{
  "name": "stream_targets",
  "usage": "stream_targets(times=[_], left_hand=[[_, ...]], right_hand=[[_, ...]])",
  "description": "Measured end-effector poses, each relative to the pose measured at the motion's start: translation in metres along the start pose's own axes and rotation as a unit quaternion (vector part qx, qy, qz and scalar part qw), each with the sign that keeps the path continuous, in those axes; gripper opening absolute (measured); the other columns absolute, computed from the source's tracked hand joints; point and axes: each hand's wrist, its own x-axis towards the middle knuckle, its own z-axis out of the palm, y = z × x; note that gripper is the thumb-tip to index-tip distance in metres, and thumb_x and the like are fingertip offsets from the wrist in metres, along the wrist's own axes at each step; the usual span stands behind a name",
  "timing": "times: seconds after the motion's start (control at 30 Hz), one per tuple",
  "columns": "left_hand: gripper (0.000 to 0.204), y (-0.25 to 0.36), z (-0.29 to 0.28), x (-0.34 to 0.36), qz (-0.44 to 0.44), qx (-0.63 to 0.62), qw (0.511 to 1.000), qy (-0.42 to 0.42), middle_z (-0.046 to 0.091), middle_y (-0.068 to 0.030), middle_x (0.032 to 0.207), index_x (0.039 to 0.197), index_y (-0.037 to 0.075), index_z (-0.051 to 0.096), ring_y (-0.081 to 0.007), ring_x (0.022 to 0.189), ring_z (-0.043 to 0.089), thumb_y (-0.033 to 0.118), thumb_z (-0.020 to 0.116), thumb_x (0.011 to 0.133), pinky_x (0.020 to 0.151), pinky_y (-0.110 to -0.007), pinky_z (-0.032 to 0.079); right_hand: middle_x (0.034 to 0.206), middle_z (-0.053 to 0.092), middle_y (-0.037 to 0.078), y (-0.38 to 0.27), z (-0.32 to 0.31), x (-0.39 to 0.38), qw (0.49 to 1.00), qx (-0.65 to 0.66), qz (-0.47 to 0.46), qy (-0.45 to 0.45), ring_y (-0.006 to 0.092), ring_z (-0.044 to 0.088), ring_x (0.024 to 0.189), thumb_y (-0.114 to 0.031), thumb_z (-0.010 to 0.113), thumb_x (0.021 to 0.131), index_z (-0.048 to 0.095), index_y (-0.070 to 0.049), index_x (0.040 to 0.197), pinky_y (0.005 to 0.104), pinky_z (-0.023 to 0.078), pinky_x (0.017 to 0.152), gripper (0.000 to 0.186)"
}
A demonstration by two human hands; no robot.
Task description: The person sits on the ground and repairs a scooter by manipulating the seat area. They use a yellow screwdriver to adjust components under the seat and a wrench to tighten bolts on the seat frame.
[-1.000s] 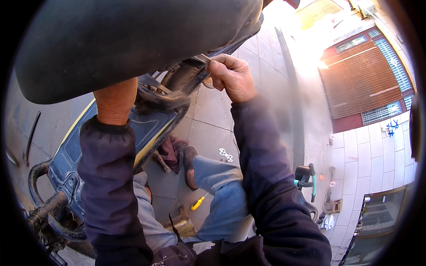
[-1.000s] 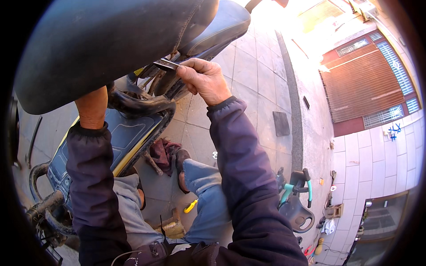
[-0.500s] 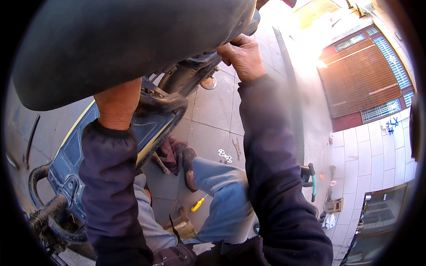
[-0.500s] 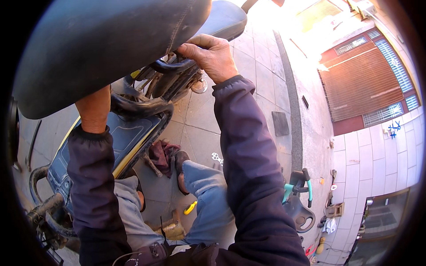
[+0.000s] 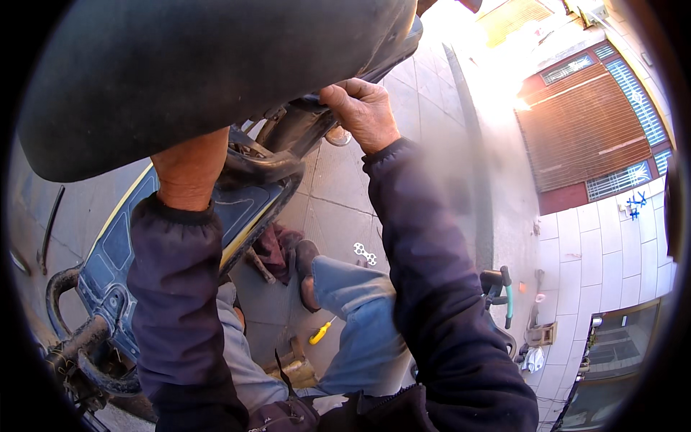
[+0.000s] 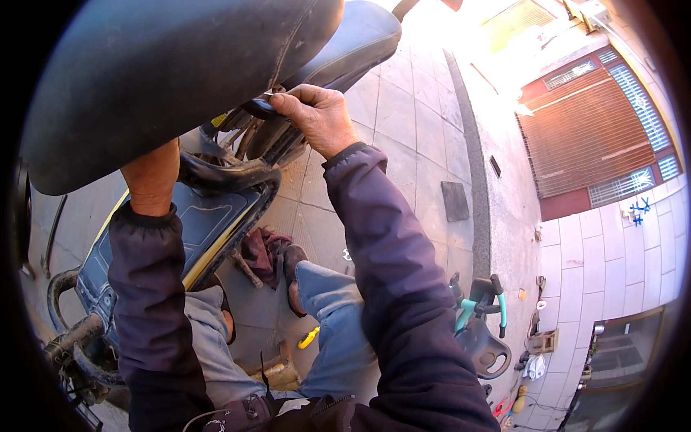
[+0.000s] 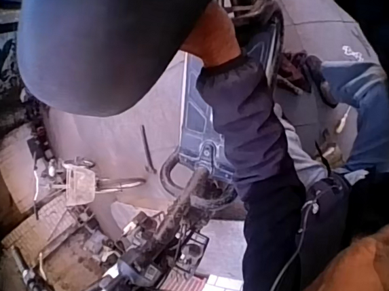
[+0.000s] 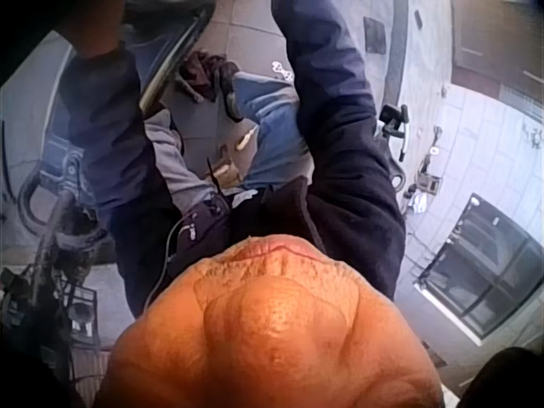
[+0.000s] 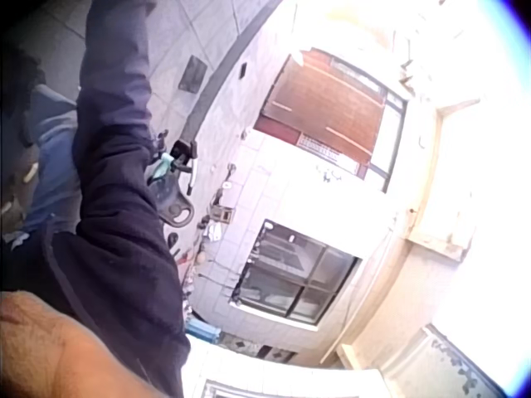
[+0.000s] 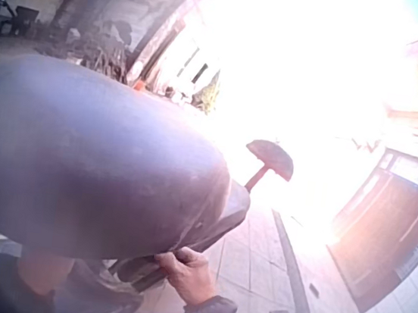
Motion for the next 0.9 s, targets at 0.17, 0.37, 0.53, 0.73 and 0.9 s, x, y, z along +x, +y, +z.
stream_targets(times=[0.17,0.37,0.53,0.73,0.9], left_hand=[[0.050,0.001,0.001,0.001,-0.007,-0.021,1.000,0.004,0.050,-0.0136,0.127,0.125,0.009,0.051,-0.0324,0.114,0.049,0.015,0.063,0.077,0.100,-0.044,0.033],[0.050,0.001,0.003,0.000,-0.008,-0.031,0.999,0.018,0.047,-0.0149,0.130,0.128,0.008,0.048,-0.0330,0.118,0.045,0.014,0.059,0.080,0.101,-0.044,0.031],[0.047,0.002,0.004,-0.003,0.002,-0.023,1.000,0.007,0.047,-0.0147,0.130,0.128,0.008,0.048,-0.0331,0.119,0.044,0.014,0.057,0.082,0.102,-0.044,0.030],[0.039,0.003,-0.008,0.005,-0.003,-0.035,0.999,-0.012,0.055,-0.0117,0.117,0.119,0.008,0.055,-0.0314,0.109,0.052,0.014,0.059,0.081,0.094,-0.043,0.037],[0.033,0.000,-0.008,0.008,0.006,-0.052,0.998,0.029,0.058,-0.0074,0.105,0.108,0.012,0.061,-0.0274,0.100,0.056,0.024,0.065,0.077,0.086,-0.042,0.041]], right_hand=[[0.061,0.055,0.000,0.006,0.009,-0.013,0.998,0.044,0.053,-0.013,0.0068,0.047,0.056,-0.034,0.068,0.082,0.067,0.001,0.078,0.0232,0.039,0.051,0.035],[0.054,0.050,-0.001,0.015,0.040,-0.035,0.981,0.132,0.120,-0.072,0.0054,0.042,0.048,-0.040,0.063,0.085,0.062,-0.001,0.072,0.0216,0.033,0.044,0.041],[0.057,0.052,0.000,0.018,0.065,-0.045,0.978,0.132,0.122,-0.109,0.0051,0.042,0.048,-0.043,0.052,0.091,0.060,-0.004,0.073,0.0196,0.032,0.044,0.044],[0.062,0.056,0.002,0.018,0.073,-0.043,0.991,0.106,0.050,-0.070,0.0066,0.050,0.057,-0.043,0.053,0.090,0.062,-0.001,0.078,0.0206,0.040,0.053,0.045],[0.062,0.054,0.001,-0.019,0.086,-0.040,0.990,0.138,0.013,-0.036,0.0062,0.049,0.057,-0.039,0.059,0.088,0.061,0.001,0.080,0.0213,0.040,0.052,0.041]])
